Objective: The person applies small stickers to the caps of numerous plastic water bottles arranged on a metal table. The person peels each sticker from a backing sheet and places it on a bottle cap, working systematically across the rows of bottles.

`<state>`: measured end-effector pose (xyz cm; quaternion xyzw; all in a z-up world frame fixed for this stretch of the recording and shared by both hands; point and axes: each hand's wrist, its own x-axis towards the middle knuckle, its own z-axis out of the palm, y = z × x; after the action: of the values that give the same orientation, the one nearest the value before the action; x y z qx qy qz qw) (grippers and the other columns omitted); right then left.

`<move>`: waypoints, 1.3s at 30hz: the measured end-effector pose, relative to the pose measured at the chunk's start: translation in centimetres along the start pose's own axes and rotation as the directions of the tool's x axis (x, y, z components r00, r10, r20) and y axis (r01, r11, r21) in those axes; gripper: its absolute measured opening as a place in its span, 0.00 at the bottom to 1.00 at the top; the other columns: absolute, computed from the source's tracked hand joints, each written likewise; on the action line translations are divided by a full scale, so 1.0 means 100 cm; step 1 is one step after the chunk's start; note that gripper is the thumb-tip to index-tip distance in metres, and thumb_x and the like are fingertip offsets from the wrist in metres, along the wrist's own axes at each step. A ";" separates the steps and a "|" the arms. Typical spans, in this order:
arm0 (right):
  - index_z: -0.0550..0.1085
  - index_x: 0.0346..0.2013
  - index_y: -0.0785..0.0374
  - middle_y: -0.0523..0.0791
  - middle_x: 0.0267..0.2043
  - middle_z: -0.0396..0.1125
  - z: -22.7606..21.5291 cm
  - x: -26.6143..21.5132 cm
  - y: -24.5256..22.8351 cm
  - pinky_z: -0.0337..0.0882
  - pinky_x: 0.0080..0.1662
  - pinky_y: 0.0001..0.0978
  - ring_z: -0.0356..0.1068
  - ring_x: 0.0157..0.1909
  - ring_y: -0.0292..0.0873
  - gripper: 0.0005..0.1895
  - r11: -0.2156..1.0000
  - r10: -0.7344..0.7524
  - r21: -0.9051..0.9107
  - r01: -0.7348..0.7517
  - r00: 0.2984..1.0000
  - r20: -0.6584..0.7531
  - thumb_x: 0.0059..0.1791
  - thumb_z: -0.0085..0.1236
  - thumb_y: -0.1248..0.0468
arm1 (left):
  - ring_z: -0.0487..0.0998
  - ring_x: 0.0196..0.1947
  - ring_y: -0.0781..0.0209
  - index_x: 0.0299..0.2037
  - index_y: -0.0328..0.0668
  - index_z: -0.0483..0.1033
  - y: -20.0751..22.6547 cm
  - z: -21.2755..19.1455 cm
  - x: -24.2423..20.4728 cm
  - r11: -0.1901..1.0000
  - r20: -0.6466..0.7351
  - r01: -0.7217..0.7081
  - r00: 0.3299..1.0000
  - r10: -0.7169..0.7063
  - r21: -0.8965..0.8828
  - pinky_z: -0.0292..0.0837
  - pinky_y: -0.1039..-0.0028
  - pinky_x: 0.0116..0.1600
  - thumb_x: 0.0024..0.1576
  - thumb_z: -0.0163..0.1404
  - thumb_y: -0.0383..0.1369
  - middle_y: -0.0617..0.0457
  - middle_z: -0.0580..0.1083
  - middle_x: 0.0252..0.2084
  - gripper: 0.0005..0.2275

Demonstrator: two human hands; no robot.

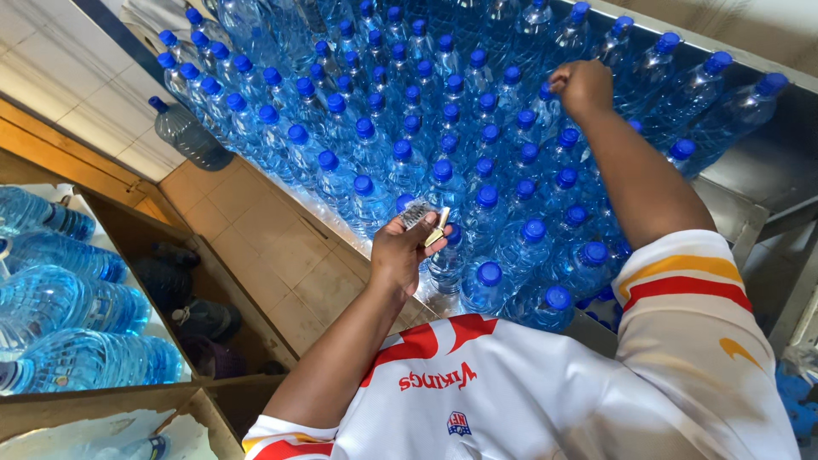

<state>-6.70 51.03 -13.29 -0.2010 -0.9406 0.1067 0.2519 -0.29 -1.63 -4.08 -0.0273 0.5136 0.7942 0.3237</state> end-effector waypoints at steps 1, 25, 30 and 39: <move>0.89 0.45 0.52 0.45 0.45 0.82 0.000 0.002 -0.001 0.69 0.59 0.57 0.80 0.49 0.52 0.08 0.987 0.028 0.160 -0.028 1.000 0.002 0.61 0.64 0.66 | 0.90 0.44 0.45 0.50 0.30 0.82 0.000 -0.002 0.000 1.000 0.010 -0.008 1.000 0.008 0.010 0.89 0.70 0.46 0.58 0.65 0.31 0.41 0.84 0.46 0.14; 0.50 0.84 0.75 0.65 0.86 0.45 -0.025 -0.043 -0.050 0.42 0.80 0.61 0.42 0.86 0.67 0.33 0.974 -0.227 0.050 0.222 0.928 0.296 0.67 0.28 0.56 | 0.90 0.43 0.48 0.52 0.30 0.83 0.005 0.004 -0.012 0.999 0.039 0.014 0.999 -0.016 0.045 0.88 0.71 0.44 0.59 0.64 0.29 0.38 0.86 0.48 0.13; 0.49 0.85 0.68 0.58 0.88 0.43 -0.033 -0.043 -0.035 0.44 0.80 0.50 0.41 0.87 0.58 0.33 0.988 -0.117 0.132 0.074 0.926 0.359 0.67 0.29 0.57 | 0.90 0.41 0.49 0.49 0.35 0.83 0.006 0.009 -0.013 0.999 0.047 0.023 0.999 -0.025 0.032 0.88 0.71 0.41 0.59 0.64 0.27 0.39 0.86 0.46 0.10; 0.48 0.86 0.63 0.54 0.89 0.38 -0.053 -0.042 -0.050 0.35 0.83 0.55 0.31 0.89 0.57 0.31 0.986 -0.170 0.079 0.150 0.864 0.473 0.66 0.34 0.61 | 0.89 0.39 0.51 0.47 0.37 0.81 0.003 0.005 -0.016 0.999 0.090 -0.013 0.996 0.010 0.038 0.88 0.67 0.43 0.57 0.66 0.28 0.40 0.86 0.44 0.11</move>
<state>-2.26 45.25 -9.12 -0.0848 -0.9847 0.1505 0.0237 0.97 -2.08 -3.02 0.0175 0.5137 0.7865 0.3424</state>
